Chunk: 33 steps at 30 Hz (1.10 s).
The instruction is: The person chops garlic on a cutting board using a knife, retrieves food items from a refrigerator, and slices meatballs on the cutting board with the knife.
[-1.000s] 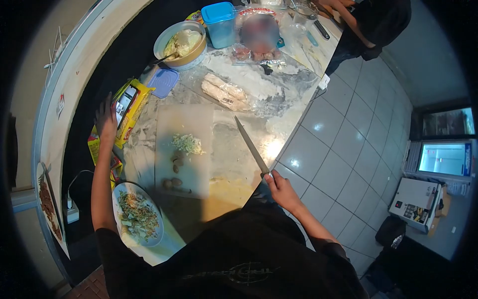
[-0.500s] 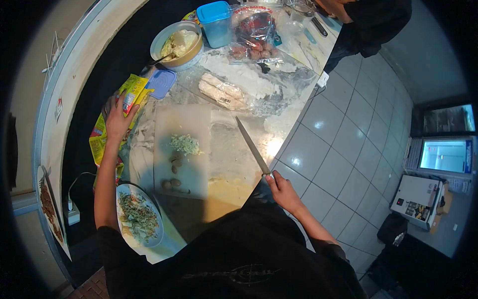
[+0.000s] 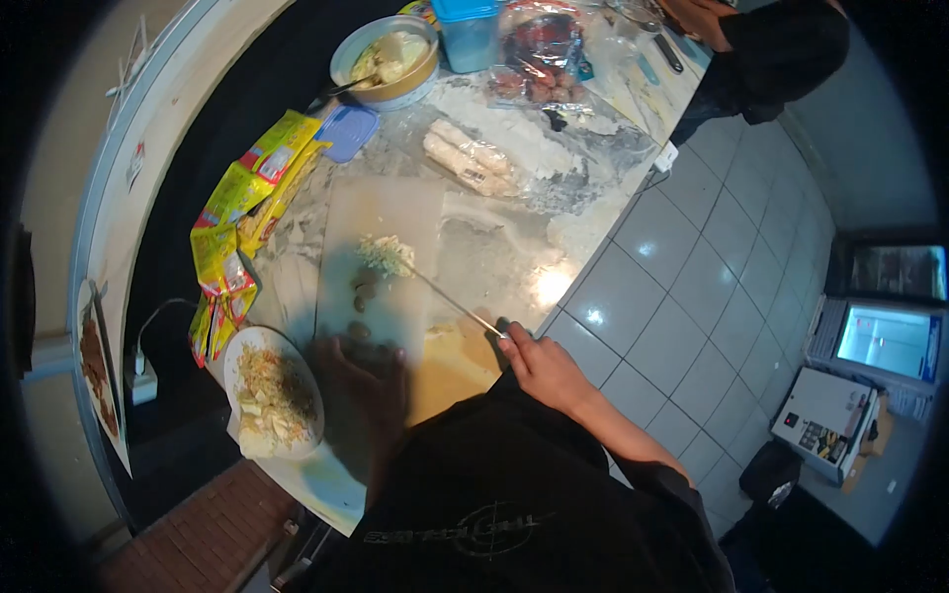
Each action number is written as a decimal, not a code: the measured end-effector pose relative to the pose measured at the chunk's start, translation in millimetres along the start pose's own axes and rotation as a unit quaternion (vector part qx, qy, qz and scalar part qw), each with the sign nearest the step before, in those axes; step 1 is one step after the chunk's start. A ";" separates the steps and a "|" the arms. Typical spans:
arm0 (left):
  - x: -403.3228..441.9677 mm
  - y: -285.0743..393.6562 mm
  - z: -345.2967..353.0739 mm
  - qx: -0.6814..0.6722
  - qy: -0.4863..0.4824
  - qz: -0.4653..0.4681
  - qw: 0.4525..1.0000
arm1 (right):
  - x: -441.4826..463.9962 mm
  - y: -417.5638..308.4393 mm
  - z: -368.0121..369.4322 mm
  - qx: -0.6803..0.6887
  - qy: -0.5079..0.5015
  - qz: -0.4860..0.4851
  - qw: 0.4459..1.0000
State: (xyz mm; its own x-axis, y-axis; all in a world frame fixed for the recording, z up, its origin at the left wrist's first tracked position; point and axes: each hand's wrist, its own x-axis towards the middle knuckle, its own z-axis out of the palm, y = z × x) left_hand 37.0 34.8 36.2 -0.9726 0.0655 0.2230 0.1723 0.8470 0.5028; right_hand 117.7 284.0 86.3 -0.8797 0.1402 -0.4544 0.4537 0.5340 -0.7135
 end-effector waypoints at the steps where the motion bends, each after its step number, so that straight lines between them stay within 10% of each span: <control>1: -3.4 -0.1 1.3 0.037 -0.011 0.000 0.999 | 3.8 -1.1 5.4 -0.002 -0.005 -0.007 1.000; 14: 73.8 -61.1 2.1 0.013 -0.057 0.120 0.991 | 65.4 -38.2 38.0 -0.087 -0.076 -0.117 0.986; 33: 104.4 -40.5 10.3 -0.030 -0.006 0.048 0.998 | 78.7 -56.4 49.3 -0.073 -0.055 -0.040 0.995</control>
State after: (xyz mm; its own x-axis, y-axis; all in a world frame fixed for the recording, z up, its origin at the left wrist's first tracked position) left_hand -73.2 12.8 30.6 -0.9528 0.1525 0.2625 0.2743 0.8028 0.5293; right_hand 29.9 223.8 64.4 -0.8876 0.0046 -0.4606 0.3504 0.6559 -0.6686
